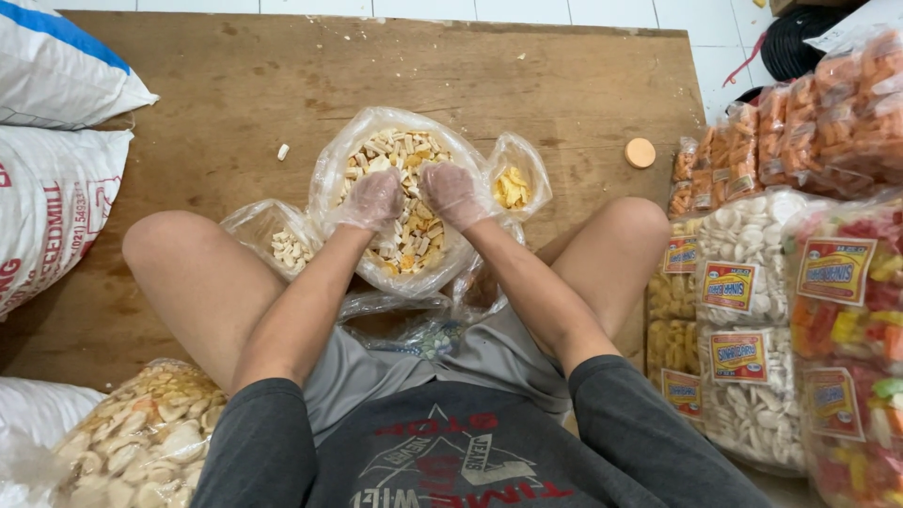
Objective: The person sorts and transfers small snacks from a central bag into smaller individual bags by hand while wearing gloves.
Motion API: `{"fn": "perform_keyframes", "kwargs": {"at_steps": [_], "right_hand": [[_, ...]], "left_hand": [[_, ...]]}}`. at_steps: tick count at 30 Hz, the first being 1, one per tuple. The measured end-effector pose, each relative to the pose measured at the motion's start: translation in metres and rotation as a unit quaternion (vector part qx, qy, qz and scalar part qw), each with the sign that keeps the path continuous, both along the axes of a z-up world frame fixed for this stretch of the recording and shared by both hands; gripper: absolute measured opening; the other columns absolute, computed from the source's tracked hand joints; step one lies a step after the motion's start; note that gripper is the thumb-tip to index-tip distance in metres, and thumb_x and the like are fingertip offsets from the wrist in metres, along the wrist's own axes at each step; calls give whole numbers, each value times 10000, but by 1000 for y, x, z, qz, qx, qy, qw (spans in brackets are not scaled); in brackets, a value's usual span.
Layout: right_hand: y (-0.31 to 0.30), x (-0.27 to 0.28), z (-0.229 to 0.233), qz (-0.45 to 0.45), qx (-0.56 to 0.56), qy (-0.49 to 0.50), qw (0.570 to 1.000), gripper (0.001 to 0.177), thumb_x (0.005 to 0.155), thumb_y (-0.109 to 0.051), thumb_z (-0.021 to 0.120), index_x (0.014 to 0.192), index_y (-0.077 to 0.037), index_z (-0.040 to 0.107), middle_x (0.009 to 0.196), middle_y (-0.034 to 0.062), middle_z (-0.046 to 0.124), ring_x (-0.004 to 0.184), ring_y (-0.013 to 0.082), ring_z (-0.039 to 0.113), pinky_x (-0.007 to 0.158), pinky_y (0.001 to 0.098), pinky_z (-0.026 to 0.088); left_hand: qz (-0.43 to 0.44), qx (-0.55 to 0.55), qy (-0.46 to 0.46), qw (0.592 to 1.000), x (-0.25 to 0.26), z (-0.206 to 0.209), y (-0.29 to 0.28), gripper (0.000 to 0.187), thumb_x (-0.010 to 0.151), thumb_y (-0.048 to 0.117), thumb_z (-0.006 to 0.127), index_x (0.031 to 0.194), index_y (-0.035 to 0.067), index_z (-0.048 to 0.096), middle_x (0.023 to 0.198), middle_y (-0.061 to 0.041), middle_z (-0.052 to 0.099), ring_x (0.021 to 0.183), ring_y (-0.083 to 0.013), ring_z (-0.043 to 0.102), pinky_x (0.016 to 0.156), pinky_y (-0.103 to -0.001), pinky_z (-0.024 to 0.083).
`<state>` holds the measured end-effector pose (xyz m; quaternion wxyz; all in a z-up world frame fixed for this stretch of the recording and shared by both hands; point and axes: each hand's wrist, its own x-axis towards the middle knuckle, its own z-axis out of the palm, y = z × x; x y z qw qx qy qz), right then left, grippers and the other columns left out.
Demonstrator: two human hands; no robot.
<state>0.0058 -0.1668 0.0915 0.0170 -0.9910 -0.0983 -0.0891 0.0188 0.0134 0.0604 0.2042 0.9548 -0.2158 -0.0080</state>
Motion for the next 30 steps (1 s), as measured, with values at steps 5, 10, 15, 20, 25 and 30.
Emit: {"fn": "perform_keyframes", "kwargs": {"at_steps": [5, 10, 15, 20, 25, 30], "right_hand": [[-5, 12, -36, 21, -7, -122, 992, 155, 831, -284, 654, 739, -162, 680, 625, 50, 623, 618, 277, 728, 553, 396, 594], [-20, 10, -27, 110, 32, -307, 945, 22, 830, -220, 660, 840, -204, 672, 633, 40, 576, 585, 256, 663, 553, 374, 562], [-30, 2, 24, 24, 151, -13, 988, 127, 929, -351, 650, 910, -231, 686, 748, 49, 720, 799, 302, 761, 685, 459, 612], [-44, -39, 124, -3, 151, -28, 988, 123, 900, -339, 694, 858, -224, 703, 738, 56, 738, 787, 293, 755, 683, 444, 593], [-87, -31, 121, -18, 96, -53, 994, 108, 869, -311, 733, 825, -220, 696, 695, 64, 715, 757, 296, 740, 685, 437, 582], [-122, -38, 157, -119, 142, 28, 982, 50, 916, -262, 670, 916, -256, 720, 878, 64, 776, 930, 335, 747, 811, 493, 609]], "left_hand": [[-4, -48, 13, 999, 6, 11, -5, 147, 953, 167, 488, 969, 66, 594, 841, -212, 713, 920, -441, 729, 788, -575, 583], [-20, -118, 19, 993, -5, 43, -11, 161, 947, 154, 502, 1015, 113, 643, 881, -228, 712, 956, -448, 709, 807, -585, 573], [-16, -166, 12, 986, -14, 80, -30, 179, 879, 152, 522, 885, 117, 697, 880, -194, 706, 953, -430, 691, 771, -585, 568], [-28, -212, 20, 977, 10, 62, -48, 282, 867, 175, 513, 964, 210, 776, 957, -103, 752, 1022, -332, 707, 855, -519, 577], [-20, -220, 31, 975, 15, 86, -88, 236, 872, 202, 566, 950, 182, 788, 966, -105, 759, 1048, -337, 697, 917, -525, 563], [-29, -250, 83, 964, 25, 97, -146, 268, 877, 179, 573, 1054, 183, 773, 1020, -112, 754, 1061, -348, 698, 931, -485, 570]]}}
